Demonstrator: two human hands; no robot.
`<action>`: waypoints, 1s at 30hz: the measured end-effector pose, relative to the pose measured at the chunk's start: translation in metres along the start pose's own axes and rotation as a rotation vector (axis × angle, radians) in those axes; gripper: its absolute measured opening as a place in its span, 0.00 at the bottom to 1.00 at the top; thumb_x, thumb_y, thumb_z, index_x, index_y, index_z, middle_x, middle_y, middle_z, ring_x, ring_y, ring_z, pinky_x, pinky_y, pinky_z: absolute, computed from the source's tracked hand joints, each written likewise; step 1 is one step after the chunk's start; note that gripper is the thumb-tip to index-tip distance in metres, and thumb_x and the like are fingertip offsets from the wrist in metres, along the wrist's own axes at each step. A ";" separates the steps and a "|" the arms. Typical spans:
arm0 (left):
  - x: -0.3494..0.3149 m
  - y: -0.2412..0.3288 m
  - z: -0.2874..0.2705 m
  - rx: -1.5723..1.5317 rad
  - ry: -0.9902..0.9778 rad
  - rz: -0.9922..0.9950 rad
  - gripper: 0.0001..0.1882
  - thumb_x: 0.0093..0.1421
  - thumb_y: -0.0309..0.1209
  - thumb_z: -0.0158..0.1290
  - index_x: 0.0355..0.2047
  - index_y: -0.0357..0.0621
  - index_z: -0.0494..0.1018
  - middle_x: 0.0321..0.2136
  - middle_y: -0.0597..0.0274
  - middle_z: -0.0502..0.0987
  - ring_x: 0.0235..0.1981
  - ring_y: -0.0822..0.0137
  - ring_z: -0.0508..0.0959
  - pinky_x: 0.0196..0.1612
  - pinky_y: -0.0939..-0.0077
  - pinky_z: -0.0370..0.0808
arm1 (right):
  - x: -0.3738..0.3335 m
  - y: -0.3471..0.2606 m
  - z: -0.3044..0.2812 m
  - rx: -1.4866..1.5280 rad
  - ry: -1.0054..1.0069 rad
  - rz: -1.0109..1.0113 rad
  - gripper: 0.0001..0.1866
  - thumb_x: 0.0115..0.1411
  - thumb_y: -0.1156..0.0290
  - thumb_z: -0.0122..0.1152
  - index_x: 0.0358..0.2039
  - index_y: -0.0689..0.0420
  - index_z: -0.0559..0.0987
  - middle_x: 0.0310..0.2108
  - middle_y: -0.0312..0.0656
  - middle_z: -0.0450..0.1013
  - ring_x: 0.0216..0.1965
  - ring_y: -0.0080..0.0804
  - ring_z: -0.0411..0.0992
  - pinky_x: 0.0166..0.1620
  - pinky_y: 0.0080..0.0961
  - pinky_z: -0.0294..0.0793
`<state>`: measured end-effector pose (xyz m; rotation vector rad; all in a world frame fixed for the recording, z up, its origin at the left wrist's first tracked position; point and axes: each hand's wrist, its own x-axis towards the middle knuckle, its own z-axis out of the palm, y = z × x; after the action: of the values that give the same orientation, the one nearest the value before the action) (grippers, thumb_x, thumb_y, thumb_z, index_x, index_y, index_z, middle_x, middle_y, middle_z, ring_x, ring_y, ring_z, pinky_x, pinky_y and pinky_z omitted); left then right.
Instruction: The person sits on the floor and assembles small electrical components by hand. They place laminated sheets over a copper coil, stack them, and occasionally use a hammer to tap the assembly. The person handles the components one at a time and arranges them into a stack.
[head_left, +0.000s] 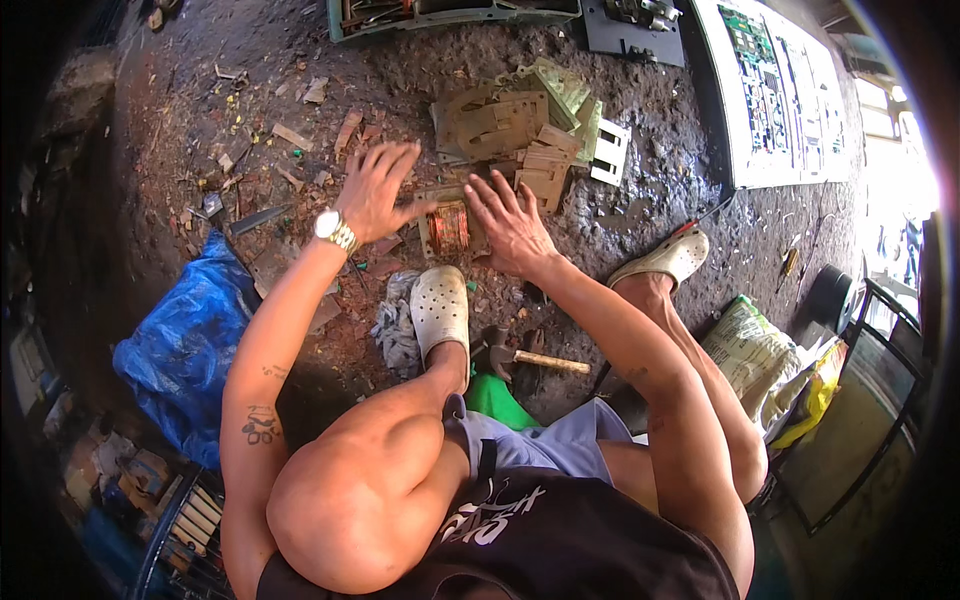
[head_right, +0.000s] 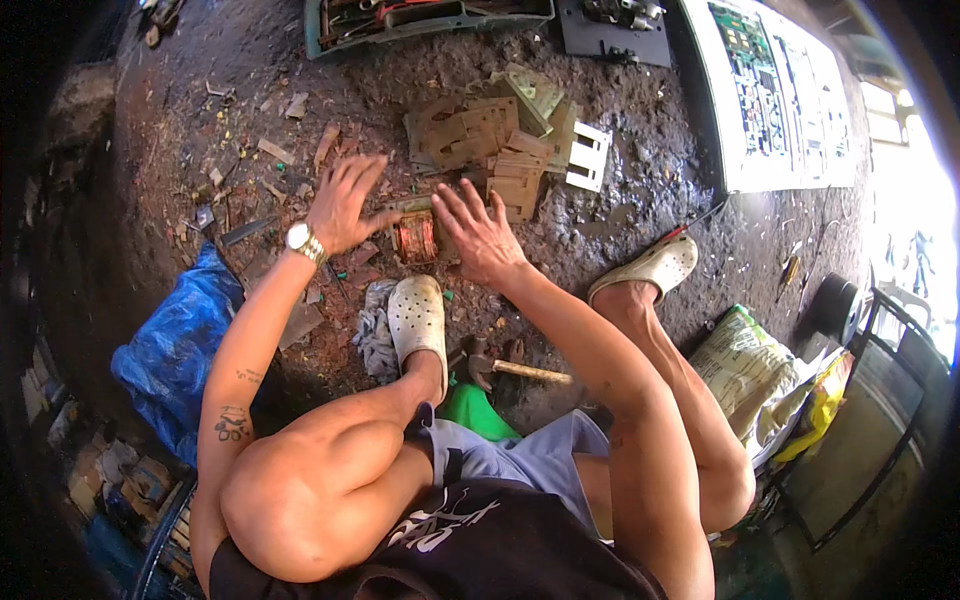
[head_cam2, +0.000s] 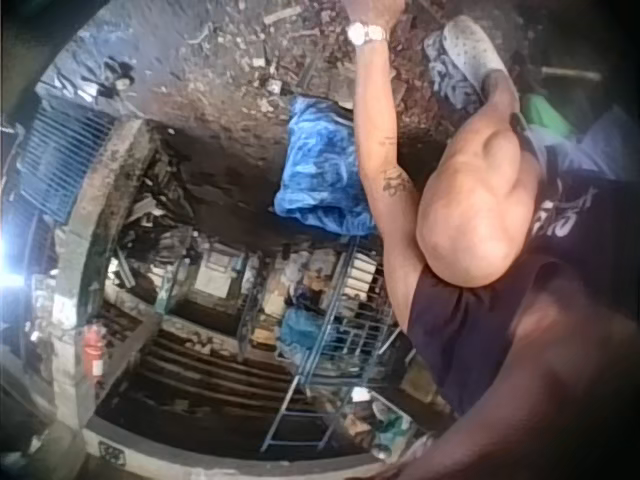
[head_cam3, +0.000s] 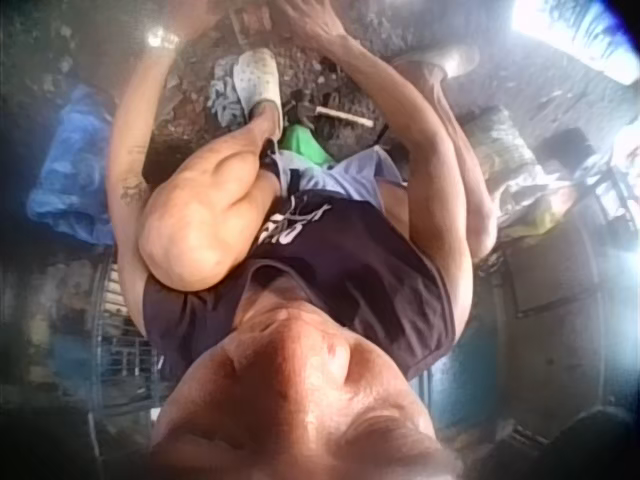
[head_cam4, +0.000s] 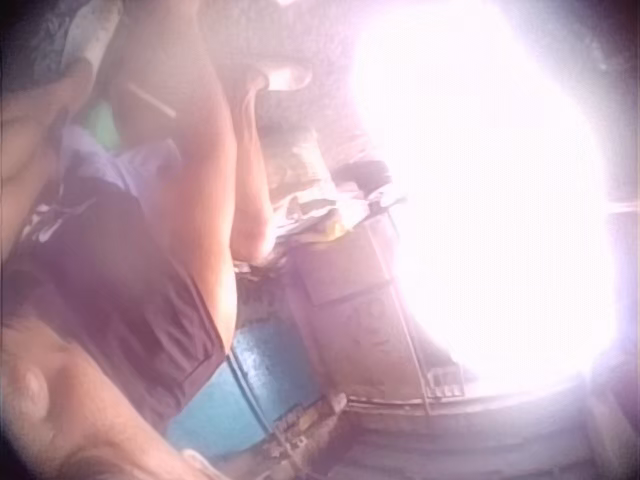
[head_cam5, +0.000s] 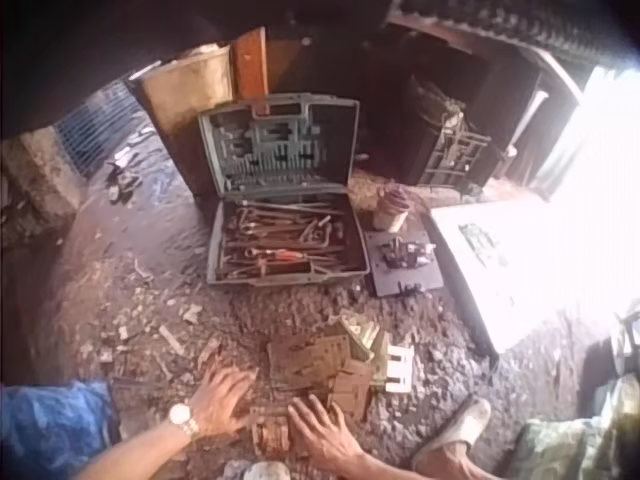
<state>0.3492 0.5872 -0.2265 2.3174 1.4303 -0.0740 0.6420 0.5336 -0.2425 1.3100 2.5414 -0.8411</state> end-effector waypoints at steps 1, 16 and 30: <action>-0.014 0.000 0.006 -0.006 0.004 0.046 0.58 0.56 0.74 0.56 0.73 0.41 0.60 0.73 0.51 0.60 0.73 0.46 0.60 0.70 0.34 0.59 | 0.005 -0.002 0.001 -0.002 0.018 -0.033 0.72 0.45 0.44 0.82 0.80 0.51 0.45 0.81 0.43 0.43 0.81 0.51 0.39 0.76 0.65 0.47; -0.038 0.031 0.045 0.041 -0.132 -0.106 0.74 0.39 0.65 0.73 0.77 0.43 0.49 0.78 0.59 0.48 0.78 0.48 0.48 0.72 0.25 0.50 | 0.004 0.029 -0.006 -0.138 0.024 0.015 0.72 0.42 0.49 0.85 0.80 0.46 0.46 0.74 0.47 0.55 0.75 0.53 0.51 0.73 0.63 0.53; -0.034 0.044 0.051 0.097 -0.098 -0.118 0.72 0.38 0.64 0.72 0.76 0.40 0.51 0.77 0.55 0.49 0.79 0.48 0.46 0.69 0.19 0.50 | 0.020 0.000 -0.001 -0.026 0.038 -0.069 0.75 0.41 0.46 0.85 0.80 0.50 0.44 0.79 0.47 0.44 0.81 0.51 0.39 0.77 0.63 0.44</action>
<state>0.3797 0.5224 -0.2502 2.2695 1.5434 -0.2931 0.6301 0.5480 -0.2489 1.2491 2.6315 -0.8003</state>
